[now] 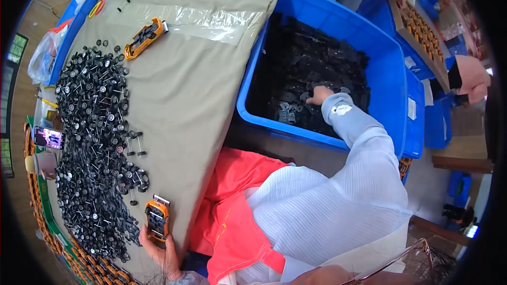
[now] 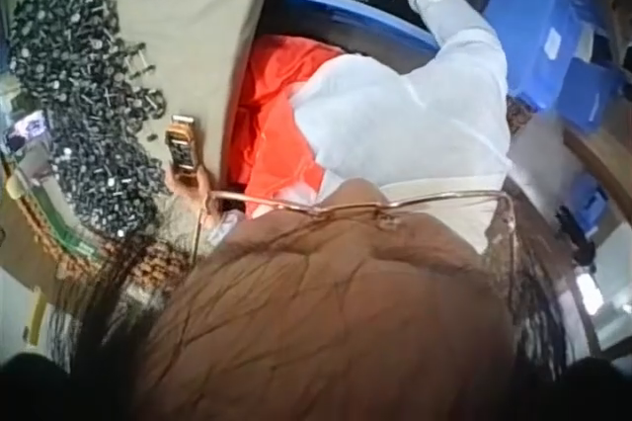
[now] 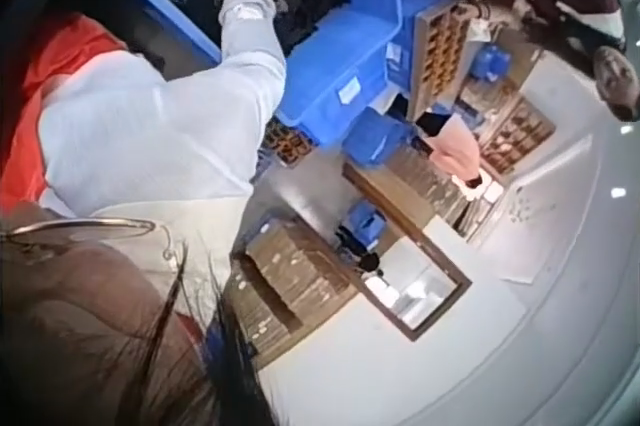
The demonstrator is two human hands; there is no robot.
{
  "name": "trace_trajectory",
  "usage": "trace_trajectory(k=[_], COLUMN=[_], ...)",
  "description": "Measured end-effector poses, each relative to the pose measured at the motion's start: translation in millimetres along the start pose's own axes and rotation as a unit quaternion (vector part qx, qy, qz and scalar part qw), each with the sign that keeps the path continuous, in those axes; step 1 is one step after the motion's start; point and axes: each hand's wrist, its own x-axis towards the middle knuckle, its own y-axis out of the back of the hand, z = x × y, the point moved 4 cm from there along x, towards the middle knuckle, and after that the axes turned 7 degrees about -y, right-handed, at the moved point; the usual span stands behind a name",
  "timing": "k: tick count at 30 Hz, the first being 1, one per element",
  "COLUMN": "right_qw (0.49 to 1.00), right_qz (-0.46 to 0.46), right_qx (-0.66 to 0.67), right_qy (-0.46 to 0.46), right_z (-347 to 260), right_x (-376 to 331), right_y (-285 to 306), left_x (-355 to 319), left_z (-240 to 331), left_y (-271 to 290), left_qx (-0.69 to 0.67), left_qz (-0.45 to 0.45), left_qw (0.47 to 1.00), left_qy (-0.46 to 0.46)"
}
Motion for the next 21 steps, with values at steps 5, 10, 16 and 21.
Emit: trace_trajectory(k=[5, 10, 16, 21], right_qw=[0.997, 0.892, 0.774, 0.784], right_qz=[-0.070, 0.040, -0.082, 0.026], right_qx=[0.041, 0.400, 0.366, 0.164], right_qy=[0.019, 0.206, 0.510, 0.599], right_z=[15, -71, -235, -331], right_x=[55, -28, -219, -241], right_y=[-68, 105, 168, 122], left_x=[-2, -18, -1, 2], left_z=[4, -3, 5, 16], left_y=[3, -5, -5, 3], left_qx=[-0.010, -0.067, -0.041, -0.048], left_qz=[0.016, 0.072, 0.108, 0.120], left_qw=[1.000, 0.994, 0.992, 0.988], left_qy=[0.019, 0.041, -0.058, -0.088])
